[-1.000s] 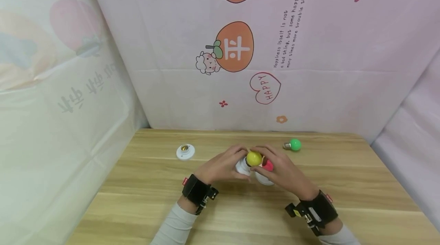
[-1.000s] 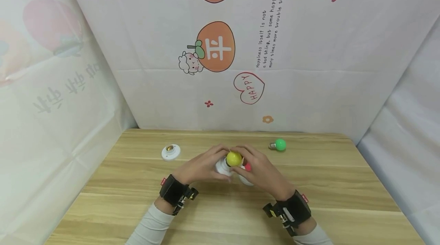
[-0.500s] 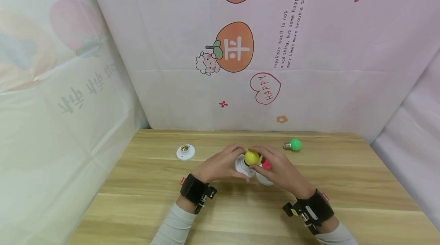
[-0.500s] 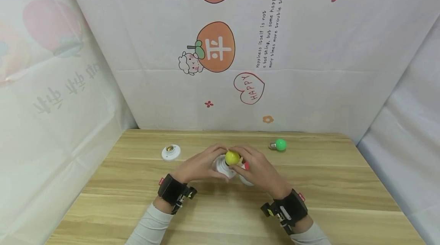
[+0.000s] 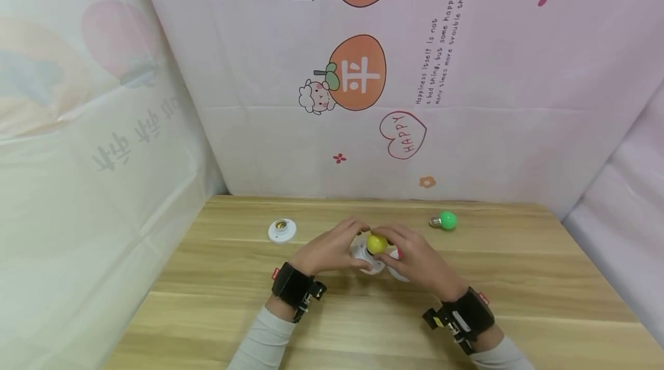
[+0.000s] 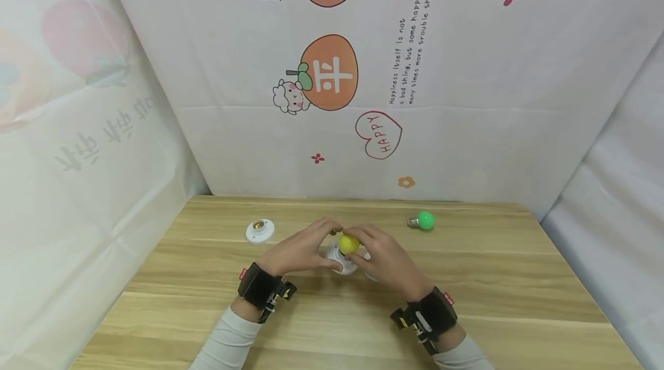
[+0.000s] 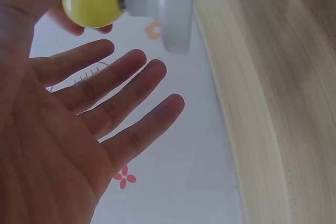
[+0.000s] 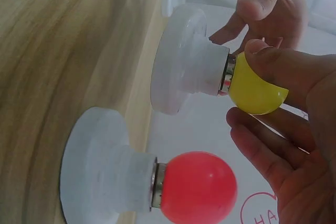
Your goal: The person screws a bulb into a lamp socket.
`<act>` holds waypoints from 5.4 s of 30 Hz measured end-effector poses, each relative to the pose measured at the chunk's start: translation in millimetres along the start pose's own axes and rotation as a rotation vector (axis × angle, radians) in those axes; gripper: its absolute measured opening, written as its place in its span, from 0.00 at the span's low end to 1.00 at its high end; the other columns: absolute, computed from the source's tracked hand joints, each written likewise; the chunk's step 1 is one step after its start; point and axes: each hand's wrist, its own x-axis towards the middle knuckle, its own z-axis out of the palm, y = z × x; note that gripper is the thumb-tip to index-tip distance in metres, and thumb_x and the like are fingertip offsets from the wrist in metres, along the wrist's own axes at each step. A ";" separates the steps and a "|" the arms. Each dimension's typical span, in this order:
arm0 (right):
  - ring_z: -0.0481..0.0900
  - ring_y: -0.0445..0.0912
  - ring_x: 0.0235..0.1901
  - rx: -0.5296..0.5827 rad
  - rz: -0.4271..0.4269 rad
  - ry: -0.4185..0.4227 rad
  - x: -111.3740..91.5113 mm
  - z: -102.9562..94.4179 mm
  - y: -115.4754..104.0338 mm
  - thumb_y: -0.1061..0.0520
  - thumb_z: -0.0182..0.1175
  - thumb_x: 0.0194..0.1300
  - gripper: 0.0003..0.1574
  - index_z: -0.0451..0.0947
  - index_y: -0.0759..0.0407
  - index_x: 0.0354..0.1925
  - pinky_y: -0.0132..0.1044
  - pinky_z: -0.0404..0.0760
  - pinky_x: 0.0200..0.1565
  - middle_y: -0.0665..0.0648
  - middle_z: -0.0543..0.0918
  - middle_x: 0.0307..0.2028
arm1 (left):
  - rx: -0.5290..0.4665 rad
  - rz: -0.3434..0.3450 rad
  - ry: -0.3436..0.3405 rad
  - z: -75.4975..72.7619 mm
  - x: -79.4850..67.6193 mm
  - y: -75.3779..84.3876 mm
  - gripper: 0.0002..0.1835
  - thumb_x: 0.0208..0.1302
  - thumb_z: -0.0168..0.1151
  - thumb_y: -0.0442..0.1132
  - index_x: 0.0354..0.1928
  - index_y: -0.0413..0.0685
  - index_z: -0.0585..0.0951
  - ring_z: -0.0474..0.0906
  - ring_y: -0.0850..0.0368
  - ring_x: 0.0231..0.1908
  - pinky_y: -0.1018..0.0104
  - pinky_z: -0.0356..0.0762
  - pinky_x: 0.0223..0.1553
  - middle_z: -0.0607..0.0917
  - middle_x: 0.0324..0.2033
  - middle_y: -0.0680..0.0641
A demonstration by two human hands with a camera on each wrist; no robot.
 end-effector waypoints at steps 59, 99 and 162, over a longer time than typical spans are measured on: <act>0.74 0.49 0.53 -0.149 0.046 -0.001 -6.4 -4.8 6.4 0.43 0.68 0.57 0.33 0.76 0.55 0.58 0.50 0.75 0.55 0.54 0.80 0.54 | 0.021 0.012 0.040 -12.3 -7.6 -15.3 0.21 0.64 0.62 0.53 0.56 0.53 0.75 0.73 0.63 0.51 0.66 0.75 0.52 0.79 0.50 0.54; 0.64 0.66 0.58 -0.204 0.392 -0.012 -69.4 -35.0 149.0 0.61 0.69 0.53 0.35 0.72 0.63 0.60 0.65 0.68 0.55 0.69 0.70 0.61 | 0.013 -0.224 0.233 -25.1 -63.2 -136.2 0.19 0.64 0.64 0.43 0.54 0.44 0.78 0.61 0.50 0.62 0.48 0.63 0.63 0.74 0.59 0.41; 0.79 0.55 0.42 -0.070 0.518 -0.103 -66.9 -41.7 128.8 0.60 0.63 0.62 0.32 0.68 0.60 0.64 0.48 0.83 0.37 0.66 0.76 0.53 | 0.023 -0.493 0.164 -18.9 -67.3 -128.3 0.40 0.49 0.73 0.49 0.62 0.38 0.68 0.68 0.48 0.53 0.53 0.73 0.55 0.67 0.59 0.39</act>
